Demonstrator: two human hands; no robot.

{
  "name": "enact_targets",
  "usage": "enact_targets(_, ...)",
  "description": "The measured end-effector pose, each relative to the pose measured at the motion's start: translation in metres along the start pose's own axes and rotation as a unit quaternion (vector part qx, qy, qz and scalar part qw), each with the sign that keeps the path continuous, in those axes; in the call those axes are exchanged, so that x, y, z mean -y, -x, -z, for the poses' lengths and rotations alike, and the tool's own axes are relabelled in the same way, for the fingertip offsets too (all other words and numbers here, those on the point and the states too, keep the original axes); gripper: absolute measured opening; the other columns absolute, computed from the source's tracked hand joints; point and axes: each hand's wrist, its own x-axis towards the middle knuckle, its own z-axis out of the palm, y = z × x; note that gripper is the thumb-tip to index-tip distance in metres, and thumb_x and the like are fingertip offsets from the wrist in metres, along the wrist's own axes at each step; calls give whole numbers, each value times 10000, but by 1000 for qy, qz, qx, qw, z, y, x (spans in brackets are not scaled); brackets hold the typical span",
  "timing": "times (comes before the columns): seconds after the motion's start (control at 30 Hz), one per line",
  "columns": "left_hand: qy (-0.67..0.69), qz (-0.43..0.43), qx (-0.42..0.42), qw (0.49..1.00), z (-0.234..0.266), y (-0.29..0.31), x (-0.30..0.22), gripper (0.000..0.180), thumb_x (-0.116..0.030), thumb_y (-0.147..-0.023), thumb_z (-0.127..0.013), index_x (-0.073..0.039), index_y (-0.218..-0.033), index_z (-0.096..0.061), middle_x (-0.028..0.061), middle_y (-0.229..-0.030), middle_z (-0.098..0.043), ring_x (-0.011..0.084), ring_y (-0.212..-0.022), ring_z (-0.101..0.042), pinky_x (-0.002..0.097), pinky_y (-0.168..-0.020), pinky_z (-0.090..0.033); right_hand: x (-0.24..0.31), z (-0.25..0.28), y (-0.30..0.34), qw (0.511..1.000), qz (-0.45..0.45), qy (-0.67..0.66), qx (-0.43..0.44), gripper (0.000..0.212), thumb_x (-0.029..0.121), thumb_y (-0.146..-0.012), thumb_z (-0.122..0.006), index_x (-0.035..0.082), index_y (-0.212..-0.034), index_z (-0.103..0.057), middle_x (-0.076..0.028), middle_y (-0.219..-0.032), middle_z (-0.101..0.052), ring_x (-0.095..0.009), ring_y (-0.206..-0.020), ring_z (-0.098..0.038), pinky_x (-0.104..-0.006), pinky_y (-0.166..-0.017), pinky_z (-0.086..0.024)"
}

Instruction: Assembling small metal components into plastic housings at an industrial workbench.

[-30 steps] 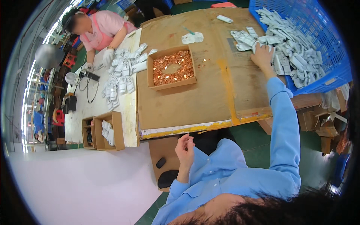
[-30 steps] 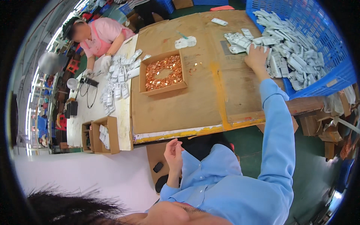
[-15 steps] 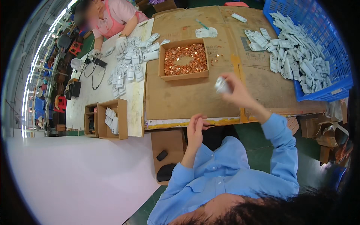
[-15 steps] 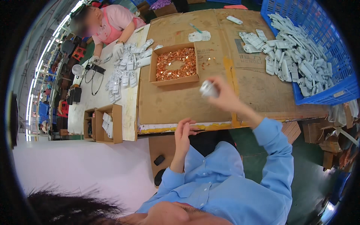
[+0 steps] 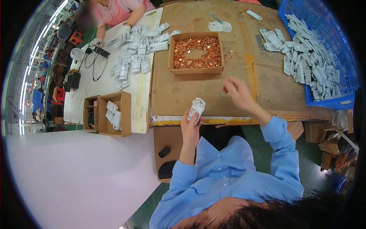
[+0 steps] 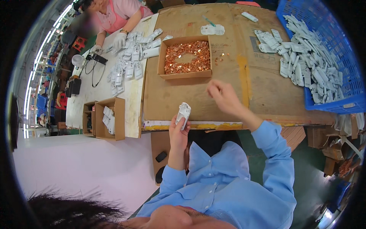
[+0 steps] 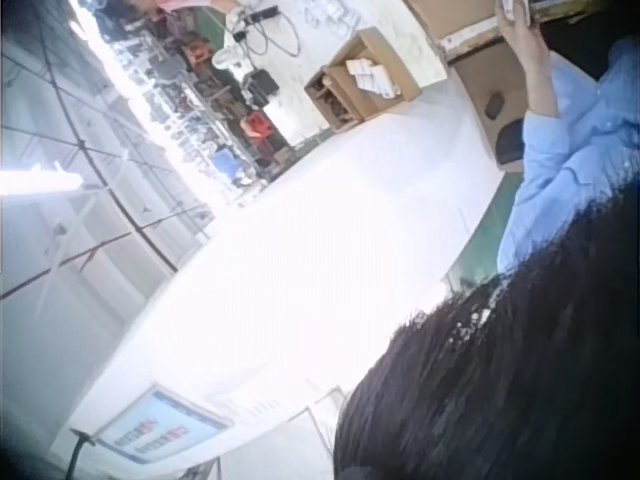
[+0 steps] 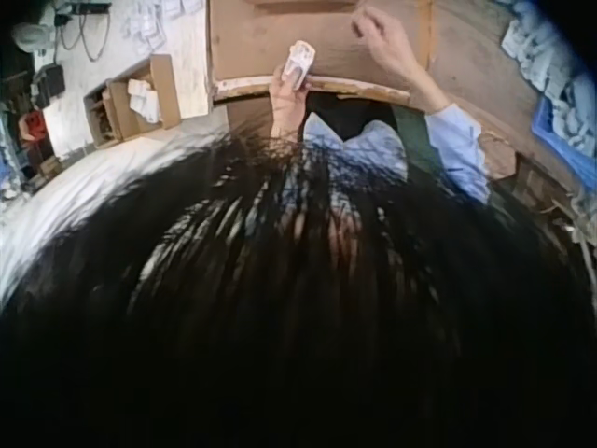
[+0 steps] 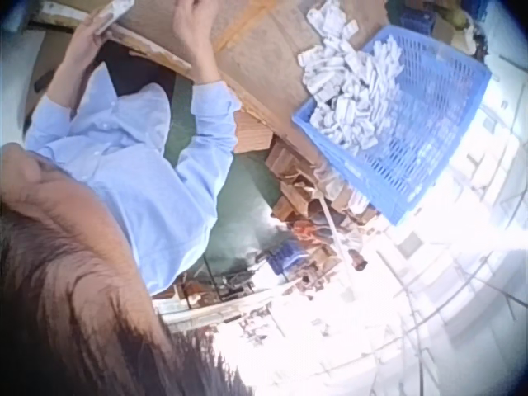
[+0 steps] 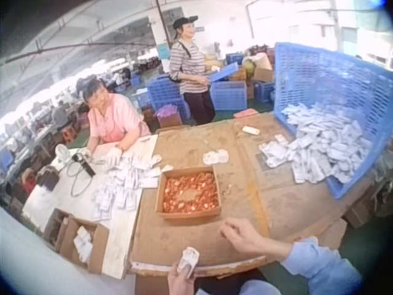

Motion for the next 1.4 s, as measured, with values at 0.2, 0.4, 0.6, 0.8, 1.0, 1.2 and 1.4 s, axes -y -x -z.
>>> enact_targets(0.2,-63,-50,-14,997,1,-28,-22,467,-63,-897,-624,-18,-1314,-419,72,-1054,-604,150,-847,-620,258,-682,-513,0,17,-102,972,40,230,-26,257,212,-894,-544,-3,-754,-541,-131,-675,-569,-260,-604,-542,-384,-580,-424)
enact_targets(0.4,-147,-126,-32,981,6,-75,-32,471,-17,-884,-608,34,-1301,-395,109,-1084,-606,173,-848,-634,272,-711,-523,-26,0,-177,937,88,336,35,295,281,-890,-572,11,-775,-587,-142,-762,-640,-338,-739,-614,-447,-656,-471)
enact_targets(0.6,-154,-133,-35,978,15,-89,-30,473,-4,-888,-600,27,-1304,-376,114,-1098,-607,178,-839,-645,286,-698,-545,-32,-25,-215,895,37,431,109,205,227,-888,-552,40,-866,-631,-163,-912,-666,-341,-932,-637,-468,-780,-506)
enact_targets(0.8,-197,-139,-41,970,8,-86,-28,480,-4,-886,-614,21,-1303,-377,112,-1093,-614,158,-817,-641,278,-676,-550,-42,-40,-226,873,90,464,122,127,73,-845,-547,44,-928,-640,-162,-996,-662,-348,-973,-634,-465,-817,-519)
enact_targets(1.0,-206,-152,-37,966,4,-85,-28,470,-11,-889,-614,20,-1298,-383,116,-1083,-618,148,-804,-636,270,-672,-546,-48,-49,-230,836,109,515,155,139,91,-798,-621,38,-923,-648,-154,-1010,-662,-331,-983,-639,-445,-803,-533)
enact_targets(1.2,-214,-153,-38,964,6,-84,-29,480,-10,-890,-606,23,-1313,-382,112,-1091,-613,167,-819,-644,273,-686,-549,-41,-57,-227,823,122,527,172,134,123,-784,-654,40,-888,-657,-150,-978,-673,-327,-947,-654,-429,-782,-542)
enact_targets(1.4,-214,-158,-38,963,6,-85,-27,483,-27,-886,-624,12,-1307,-390,105,-1100,-612,139,-869,-626,268,-702,-545,-47,-57,-227,821,161,528,145,100,103,-772,-648,32,-841,-669,-152,-926,-683,-323,-907,-666,-427,-757,-545)
